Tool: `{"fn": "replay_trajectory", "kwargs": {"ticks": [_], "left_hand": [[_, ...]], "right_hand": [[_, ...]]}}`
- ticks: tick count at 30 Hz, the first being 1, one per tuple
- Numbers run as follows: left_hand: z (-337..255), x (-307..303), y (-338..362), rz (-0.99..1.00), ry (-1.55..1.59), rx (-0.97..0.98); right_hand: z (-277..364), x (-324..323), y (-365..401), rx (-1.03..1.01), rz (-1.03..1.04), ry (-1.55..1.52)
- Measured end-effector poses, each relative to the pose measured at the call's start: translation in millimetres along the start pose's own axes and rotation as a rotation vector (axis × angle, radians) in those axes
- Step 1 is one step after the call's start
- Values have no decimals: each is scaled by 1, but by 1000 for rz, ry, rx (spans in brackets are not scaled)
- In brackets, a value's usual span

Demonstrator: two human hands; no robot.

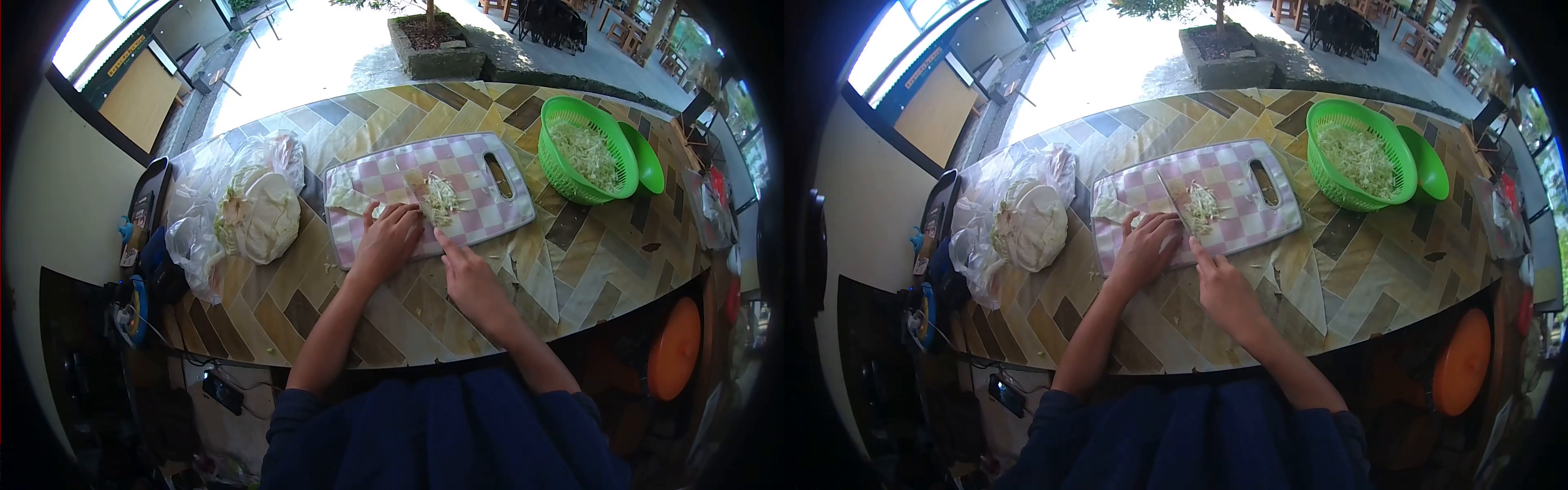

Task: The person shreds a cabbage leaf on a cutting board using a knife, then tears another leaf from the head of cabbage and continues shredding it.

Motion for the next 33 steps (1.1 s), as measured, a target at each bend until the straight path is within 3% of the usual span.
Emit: {"fn": "replay_trajectory", "kwargs": {"ticks": [11, 17, 33], "left_hand": [[1, 2, 4, -67, 40, -10], [-2, 3, 5, -79, 82, -45], [-5, 5, 5, -94, 5, -34]], "right_hand": [[3, 5, 4, 61, -26, 112], [-2, 2, -6, -35, -94, -134], [17, 9, 8, 48, -54, -113]]}}
Point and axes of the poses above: each hand's wrist, its own y-axis away from the middle knuckle, its own x-axis out of the palm, z = x × y, the point moved 1 cm from there along -y, towards the middle knuckle, and after that the axes turned 15 degrees about -y, right-handed, at the moved point
